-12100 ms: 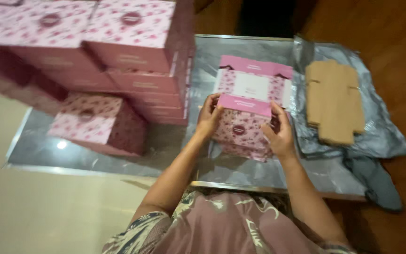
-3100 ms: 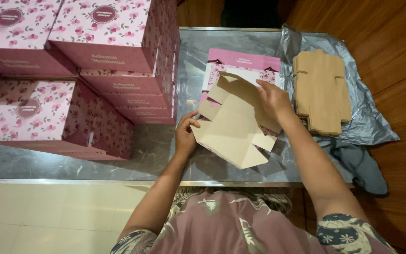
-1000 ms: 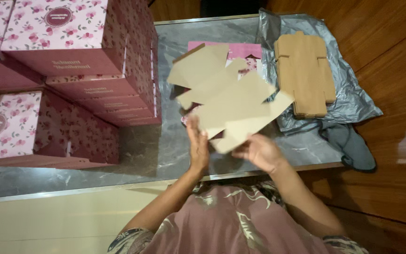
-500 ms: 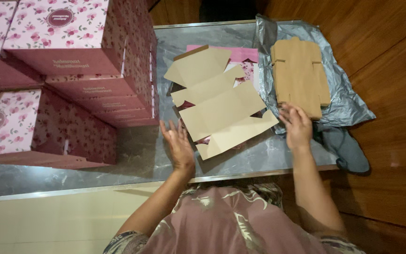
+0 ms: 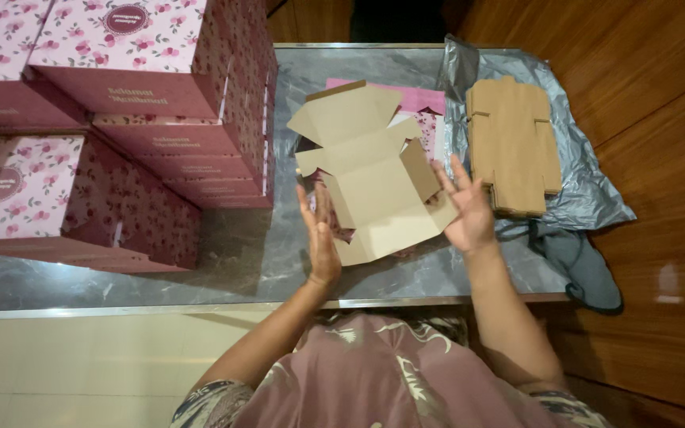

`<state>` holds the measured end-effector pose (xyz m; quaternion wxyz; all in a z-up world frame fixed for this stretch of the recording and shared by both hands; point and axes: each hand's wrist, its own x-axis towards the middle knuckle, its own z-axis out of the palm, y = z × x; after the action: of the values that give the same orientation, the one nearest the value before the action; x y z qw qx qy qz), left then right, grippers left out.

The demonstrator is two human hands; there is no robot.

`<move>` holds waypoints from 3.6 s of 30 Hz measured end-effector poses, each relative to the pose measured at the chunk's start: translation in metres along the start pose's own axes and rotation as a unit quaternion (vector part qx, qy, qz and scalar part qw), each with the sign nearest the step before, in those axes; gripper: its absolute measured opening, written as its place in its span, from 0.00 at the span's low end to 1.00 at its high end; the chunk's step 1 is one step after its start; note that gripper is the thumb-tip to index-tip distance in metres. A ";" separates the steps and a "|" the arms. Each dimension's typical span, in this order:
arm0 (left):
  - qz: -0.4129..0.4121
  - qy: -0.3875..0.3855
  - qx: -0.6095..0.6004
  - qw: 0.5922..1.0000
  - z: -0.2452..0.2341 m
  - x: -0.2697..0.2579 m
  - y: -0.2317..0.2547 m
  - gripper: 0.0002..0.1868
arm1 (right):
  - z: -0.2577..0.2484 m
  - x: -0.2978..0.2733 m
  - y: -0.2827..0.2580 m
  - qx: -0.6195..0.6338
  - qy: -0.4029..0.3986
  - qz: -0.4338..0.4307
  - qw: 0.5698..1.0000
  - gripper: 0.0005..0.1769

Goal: The person assembles small pink floral-patterned boxes by hand on a glass table. They fold the flat cardboard pieces into shape, tuck the flaps to secure the structure, and stack the finished boxes next to a pile of completed ones.

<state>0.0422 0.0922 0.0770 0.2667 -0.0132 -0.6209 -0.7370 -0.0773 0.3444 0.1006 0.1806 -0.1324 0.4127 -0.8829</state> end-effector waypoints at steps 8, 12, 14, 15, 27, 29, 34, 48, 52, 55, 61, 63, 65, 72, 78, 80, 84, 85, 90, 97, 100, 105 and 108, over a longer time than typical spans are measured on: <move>0.036 -0.152 -0.110 0.982 0.009 0.038 -0.023 0.52 | 0.026 -0.011 0.044 -0.468 -0.140 -0.044 0.871 0.41; 0.072 -0.206 0.155 0.964 0.007 0.053 -0.031 0.48 | 0.019 -0.007 0.069 -0.506 -0.156 -0.052 0.847 0.38; 0.068 -0.229 0.276 0.931 0.012 0.057 -0.031 0.46 | 0.009 -0.006 0.086 -0.489 -0.151 -0.077 0.856 0.35; 0.062 -0.240 0.327 0.912 0.018 0.055 -0.031 0.44 | 0.006 -0.006 0.097 -0.499 -0.126 -0.084 0.853 0.25; -0.017 -0.005 0.156 0.988 0.004 0.060 -0.039 0.39 | -0.007 0.029 0.060 -0.183 0.250 -0.095 0.946 0.27; -0.079 0.082 0.093 0.989 -0.005 0.072 -0.044 0.40 | -0.043 0.053 0.053 -0.227 0.252 -0.123 0.933 0.27; -0.208 0.169 -0.187 0.945 -0.024 0.112 -0.074 0.45 | -0.104 0.140 0.048 -0.534 0.199 -0.166 0.805 0.30; 0.004 0.050 0.307 0.950 -0.042 0.177 -0.141 0.33 | -0.060 0.219 0.075 -0.471 0.171 -0.179 0.847 0.40; 0.062 -0.049 0.171 0.982 -0.027 0.175 -0.137 0.28 | -0.059 0.237 0.076 -0.146 0.192 -0.154 0.958 0.40; 0.039 -0.124 0.183 0.974 -0.011 0.170 -0.128 0.35 | -0.061 0.238 0.084 0.064 0.164 -0.083 0.981 0.40; -0.032 -0.213 0.396 0.893 0.014 0.158 -0.111 0.46 | -0.024 0.216 0.110 -0.338 0.051 -0.087 0.936 0.36; -0.026 -0.226 0.392 0.891 0.015 0.144 -0.097 0.44 | -0.014 0.192 0.107 -0.546 0.017 -0.079 0.834 0.34; -0.034 -0.236 0.384 0.892 0.015 0.126 -0.078 0.41 | 0.003 0.166 0.099 -0.668 -0.030 -0.080 0.739 0.31; -0.064 -0.027 0.211 0.975 0.001 0.107 -0.063 0.32 | 0.010 0.107 0.086 -0.616 -0.002 -0.119 0.779 0.27; -0.033 0.122 0.153 0.980 -0.015 0.140 -0.117 0.37 | -0.019 0.116 0.088 -0.658 0.197 -0.205 0.697 0.40; -0.027 0.101 0.116 0.988 -0.011 0.152 -0.125 0.38 | -0.015 0.118 0.085 -0.677 0.207 -0.080 0.702 0.46; -0.040 0.030 0.062 0.997 0.009 0.161 -0.113 0.40 | 0.004 0.122 0.071 -0.644 0.120 -0.109 0.748 0.46; -0.024 -0.001 0.059 0.998 0.014 0.162 -0.108 0.39 | 0.009 0.123 0.066 -0.642 0.079 -0.146 0.749 0.45; -0.067 -0.175 0.395 0.899 0.030 0.156 -0.099 0.34 | 0.031 0.122 0.056 -0.650 0.052 0.033 0.758 0.45; -0.029 -0.216 0.541 0.812 0.032 0.144 -0.091 0.38 | 0.022 0.111 0.044 -0.572 0.000 -0.115 0.812 0.35; -0.034 -0.172 0.529 0.830 0.025 0.142 -0.084 0.36 | 0.017 0.092 0.018 -0.500 0.082 -0.136 0.851 0.32; 0.081 -0.055 0.381 0.919 -0.009 0.135 -0.069 0.20 | 0.033 0.013 -0.025 -0.487 0.105 -0.231 0.835 0.22; -0.010 -0.113 0.325 0.939 -0.023 0.126 -0.057 0.14 | 0.050 -0.029 -0.018 -0.522 0.070 -0.216 0.822 0.08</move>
<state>-0.0822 0.0278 0.0641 0.1770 -0.0025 -0.8526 -0.4916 -0.0362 0.3335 0.1438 -0.1400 -0.2304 0.7841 -0.5591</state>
